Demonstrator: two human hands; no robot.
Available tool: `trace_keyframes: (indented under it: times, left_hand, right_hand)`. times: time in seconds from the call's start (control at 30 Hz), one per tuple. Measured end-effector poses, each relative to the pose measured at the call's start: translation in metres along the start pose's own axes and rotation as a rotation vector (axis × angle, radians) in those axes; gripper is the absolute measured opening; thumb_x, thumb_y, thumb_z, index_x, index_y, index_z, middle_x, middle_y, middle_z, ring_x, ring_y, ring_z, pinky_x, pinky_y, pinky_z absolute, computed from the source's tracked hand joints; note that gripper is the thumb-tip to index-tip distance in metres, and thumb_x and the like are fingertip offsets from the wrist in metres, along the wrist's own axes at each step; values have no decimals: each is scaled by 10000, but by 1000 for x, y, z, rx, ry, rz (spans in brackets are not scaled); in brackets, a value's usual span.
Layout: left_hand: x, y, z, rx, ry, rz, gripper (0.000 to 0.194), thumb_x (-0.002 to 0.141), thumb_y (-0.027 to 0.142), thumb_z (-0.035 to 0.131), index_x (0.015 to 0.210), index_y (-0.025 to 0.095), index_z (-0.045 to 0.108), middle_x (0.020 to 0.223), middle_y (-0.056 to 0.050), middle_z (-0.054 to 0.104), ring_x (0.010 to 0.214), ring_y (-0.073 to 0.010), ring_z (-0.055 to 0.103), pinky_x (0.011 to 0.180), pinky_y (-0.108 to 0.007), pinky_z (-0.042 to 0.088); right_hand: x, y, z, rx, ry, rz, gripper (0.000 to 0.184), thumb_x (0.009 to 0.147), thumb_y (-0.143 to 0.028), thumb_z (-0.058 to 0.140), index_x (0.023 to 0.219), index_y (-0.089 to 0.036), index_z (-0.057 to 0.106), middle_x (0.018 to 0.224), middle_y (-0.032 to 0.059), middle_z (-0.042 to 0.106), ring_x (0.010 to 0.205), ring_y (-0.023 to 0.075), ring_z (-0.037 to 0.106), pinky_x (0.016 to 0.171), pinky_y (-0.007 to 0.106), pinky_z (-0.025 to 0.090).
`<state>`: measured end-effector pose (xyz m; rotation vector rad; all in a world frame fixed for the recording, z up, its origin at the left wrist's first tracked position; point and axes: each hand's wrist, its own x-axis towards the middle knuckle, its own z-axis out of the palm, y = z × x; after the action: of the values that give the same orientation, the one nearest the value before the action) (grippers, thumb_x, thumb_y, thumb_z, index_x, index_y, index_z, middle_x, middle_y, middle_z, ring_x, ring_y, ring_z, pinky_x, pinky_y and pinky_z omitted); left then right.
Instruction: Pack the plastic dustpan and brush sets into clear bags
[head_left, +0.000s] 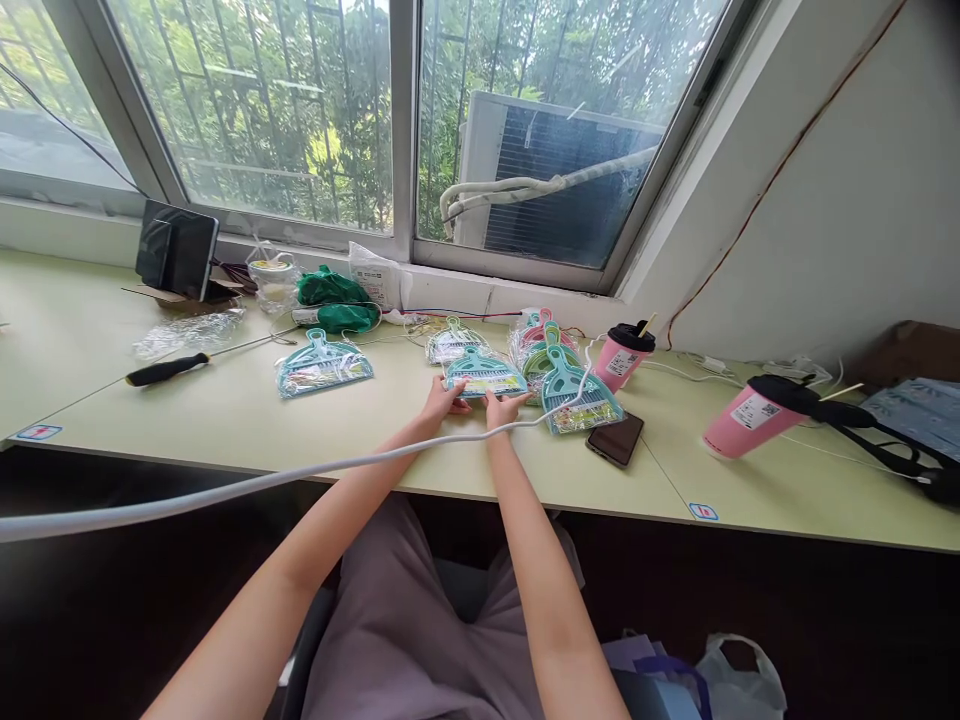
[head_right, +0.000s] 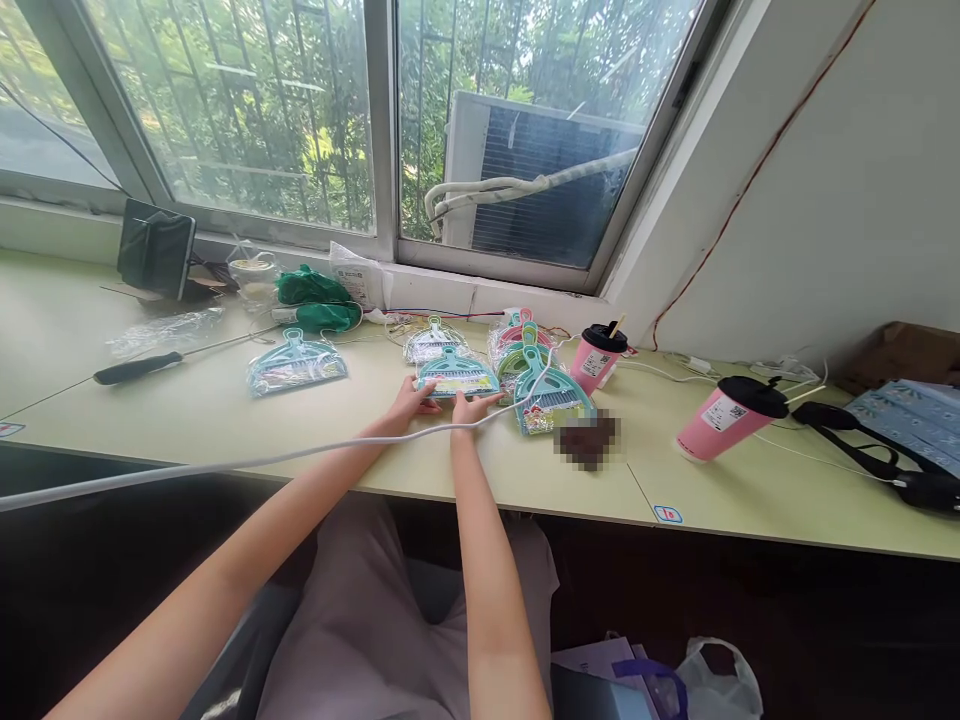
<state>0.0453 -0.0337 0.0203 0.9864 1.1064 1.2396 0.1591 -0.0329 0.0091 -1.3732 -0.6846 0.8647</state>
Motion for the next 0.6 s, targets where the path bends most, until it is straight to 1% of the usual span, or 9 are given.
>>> trace_keyframes:
  times: [0.03,0.1,0.17,0.2,0.27,0.37,0.5,0.6]
  left_hand:
    - [0,0,-1,-6,-26,10,583,871,337,697,1302,155,348,665,1,657,523,-145,655,581,-267,575]
    - [-1,-1,-3,-16,-117,35,565,877,383,682,1290,161,367,685,-24,688,528,-144,661,549,-244,556]
    - [-3,-3,-6,-17,-213,69,572,856,396,701,1274,166,386,703,-39,711,491,-127,640,484,-205,507]
    - [-3,-4,-8,-18,-241,87,578,841,389,718,1265,165,396,698,-36,713,460,-114,617,453,-188,474]
    - [-4,-6,-10,-18,-253,110,569,824,360,736,1246,153,417,663,-21,703,409,-92,568,416,-171,421]
    - [-4,-8,-11,11,-251,133,544,849,300,700,1285,148,411,665,-15,707,410,-87,559,423,-174,414]
    - [-6,-9,-7,118,-315,164,620,855,262,678,1378,159,363,678,-17,718,450,-114,596,441,-194,433]
    - [-11,-9,-2,177,-352,154,558,867,250,670,1347,143,408,649,-8,704,440,-113,577,447,-203,427]
  right_hand:
    - [-1,-1,0,17,-2,-1,1035,820,-170,573,1551,-199,-159,1403,157,518,1028,195,701,813,312,614]
    - [-2,-2,1,59,-4,-13,1037,822,-162,566,1544,-211,-176,1457,183,462,1031,190,701,821,312,608]
    - [-4,-2,2,69,3,-42,1028,824,-173,560,1541,-197,-176,1475,216,431,1012,193,709,818,318,603]
    - [-6,-2,3,56,9,-66,1017,829,-191,557,1542,-188,-169,1472,228,428,1001,196,712,813,321,601]
    - [-9,-2,4,10,18,-124,977,850,-243,542,1546,-181,-139,1454,235,441,986,204,715,797,328,601]
    - [-12,-4,5,-12,17,-186,898,875,-273,506,1552,-176,-76,1438,235,447,979,202,709,783,332,601]
    - [-13,-8,4,-3,44,-176,809,889,-257,475,1551,-146,24,1431,249,438,963,200,700,781,336,597]
    - [-10,-10,1,-75,37,-199,702,925,-264,419,1535,-95,116,1426,270,427,975,210,694,799,322,576]
